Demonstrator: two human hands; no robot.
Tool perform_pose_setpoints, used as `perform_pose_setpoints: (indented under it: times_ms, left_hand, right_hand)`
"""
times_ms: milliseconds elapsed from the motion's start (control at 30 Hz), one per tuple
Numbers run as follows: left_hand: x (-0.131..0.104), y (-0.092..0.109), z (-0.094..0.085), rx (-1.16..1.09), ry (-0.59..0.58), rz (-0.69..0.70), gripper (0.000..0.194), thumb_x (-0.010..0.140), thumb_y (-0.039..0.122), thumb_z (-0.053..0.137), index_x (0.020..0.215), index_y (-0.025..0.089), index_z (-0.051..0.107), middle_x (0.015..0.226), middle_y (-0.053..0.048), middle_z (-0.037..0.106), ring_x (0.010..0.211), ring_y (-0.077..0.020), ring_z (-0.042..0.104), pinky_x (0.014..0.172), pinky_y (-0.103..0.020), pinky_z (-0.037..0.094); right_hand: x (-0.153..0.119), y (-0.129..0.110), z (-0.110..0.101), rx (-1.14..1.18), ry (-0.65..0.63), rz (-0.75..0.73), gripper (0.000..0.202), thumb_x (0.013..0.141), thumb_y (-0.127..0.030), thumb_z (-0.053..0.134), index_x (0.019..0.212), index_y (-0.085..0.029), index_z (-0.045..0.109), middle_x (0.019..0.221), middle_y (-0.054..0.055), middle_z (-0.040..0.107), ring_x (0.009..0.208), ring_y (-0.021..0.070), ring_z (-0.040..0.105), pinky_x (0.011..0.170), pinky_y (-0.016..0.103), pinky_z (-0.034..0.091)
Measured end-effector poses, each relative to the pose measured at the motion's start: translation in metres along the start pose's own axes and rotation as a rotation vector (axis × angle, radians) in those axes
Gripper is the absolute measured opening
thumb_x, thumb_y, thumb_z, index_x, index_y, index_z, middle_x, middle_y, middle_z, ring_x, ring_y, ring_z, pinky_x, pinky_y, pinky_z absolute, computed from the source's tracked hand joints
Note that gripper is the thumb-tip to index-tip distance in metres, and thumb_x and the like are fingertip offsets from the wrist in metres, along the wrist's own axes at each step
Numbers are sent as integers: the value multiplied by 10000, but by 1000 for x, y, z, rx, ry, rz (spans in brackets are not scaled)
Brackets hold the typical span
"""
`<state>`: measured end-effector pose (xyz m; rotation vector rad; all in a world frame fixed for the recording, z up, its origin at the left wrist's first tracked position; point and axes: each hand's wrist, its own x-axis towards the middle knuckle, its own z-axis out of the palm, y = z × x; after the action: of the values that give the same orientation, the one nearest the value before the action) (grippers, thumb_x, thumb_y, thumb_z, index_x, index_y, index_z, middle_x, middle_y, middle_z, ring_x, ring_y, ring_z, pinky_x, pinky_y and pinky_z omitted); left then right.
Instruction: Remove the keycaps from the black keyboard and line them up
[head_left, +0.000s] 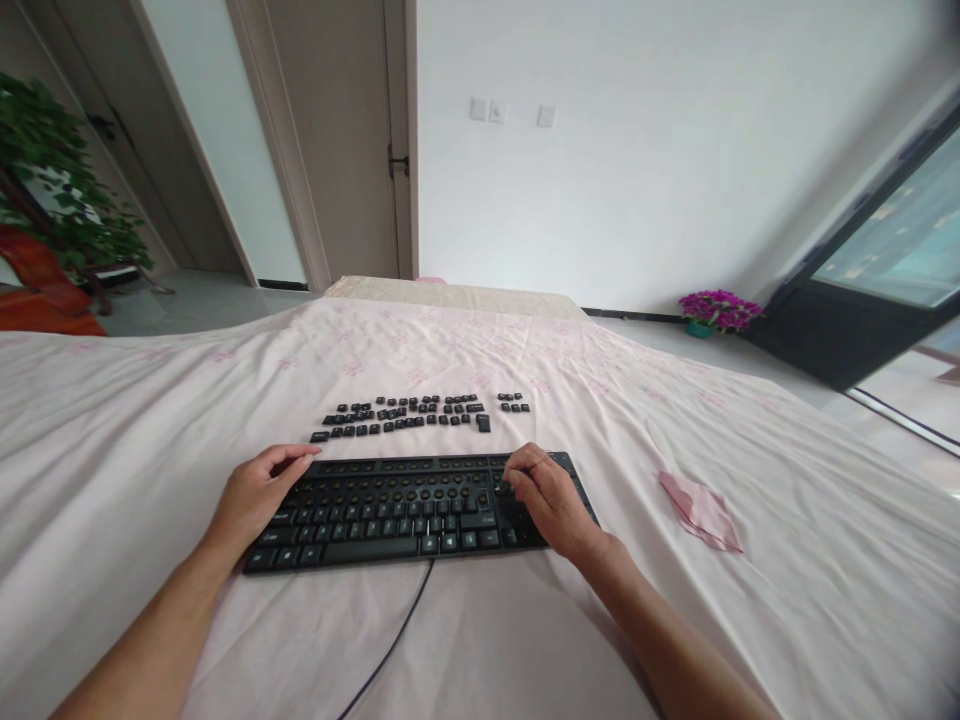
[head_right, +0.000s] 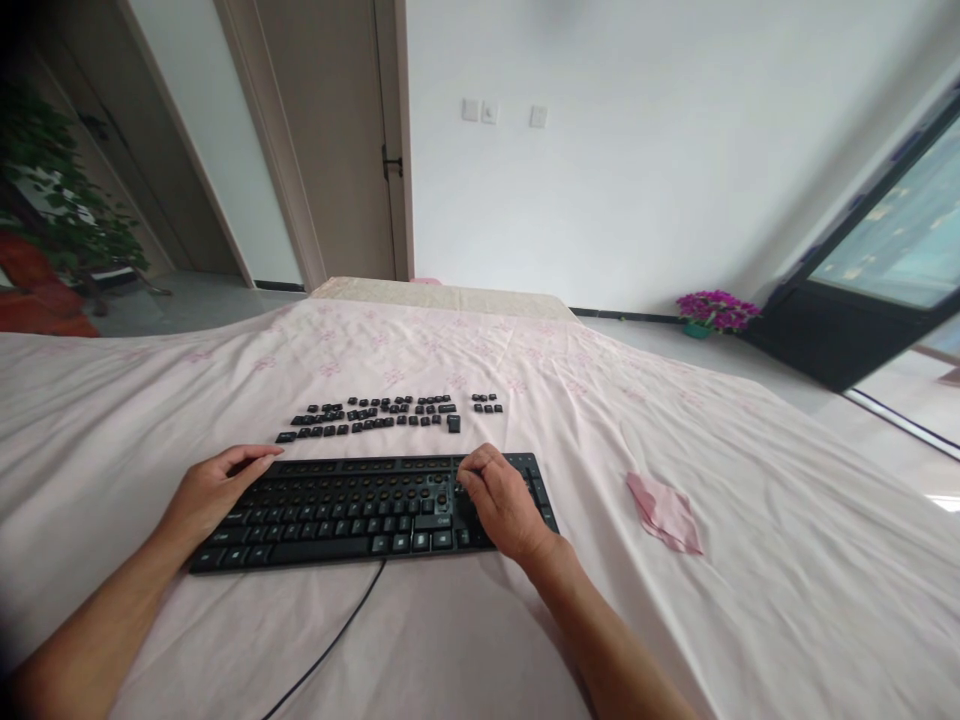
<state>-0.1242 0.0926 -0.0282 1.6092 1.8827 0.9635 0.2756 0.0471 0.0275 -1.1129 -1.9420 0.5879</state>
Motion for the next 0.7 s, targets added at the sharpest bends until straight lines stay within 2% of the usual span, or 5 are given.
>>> perform_pose_setpoints:
  times_ms: [133, 233, 400, 467, 700]
  left_hand:
    - [1, -3, 1, 2, 5, 16, 439, 778, 541, 559, 1057, 234, 703, 1050, -16, 716, 915, -223, 655, 778, -262, 497]
    - [2, -4, 1, 8, 8, 16, 443, 779, 543, 556, 1056, 231, 706, 1055, -21, 717, 927, -228, 654, 792, -268, 500]
    - [0, 0, 1, -16, 13, -9, 441, 759, 553, 578, 1035, 237, 713, 1048, -13, 719, 917, -227, 658, 783, -266, 504]
    - [-1, 3, 0, -39, 4, -30, 448, 757, 551, 584, 1045, 232, 710, 1030, -16, 721, 888, -223, 662, 741, -259, 507]
    - [-3, 9, -2, -123, -40, -107, 468, 747, 530, 612, 1085, 218, 699, 939, -22, 731, 763, -189, 661, 604, -231, 489]
  right_hand:
    - [4, -2, 2, -71, -78, -122, 191, 968, -188, 393, 835, -220, 526, 838, 44, 548, 843, 192, 531, 807, 331, 430]
    - [4, 4, 2, -80, -127, -152, 179, 969, -195, 391, 852, -221, 523, 847, 46, 551, 854, 196, 533, 803, 331, 431]
    - [0, 21, 0, 47, -33, -4, 181, 979, -245, 390, 865, -212, 526, 791, 10, 523, 641, 133, 507, 639, 272, 436]
    - [-1, 24, -1, 62, -37, -2, 179, 974, -244, 393, 870, -210, 535, 790, 9, 519, 628, 129, 499, 621, 268, 431]
    - [2, 14, -1, -28, -96, -132, 195, 965, -202, 401, 816, -221, 526, 815, 36, 541, 801, 179, 539, 767, 319, 447]
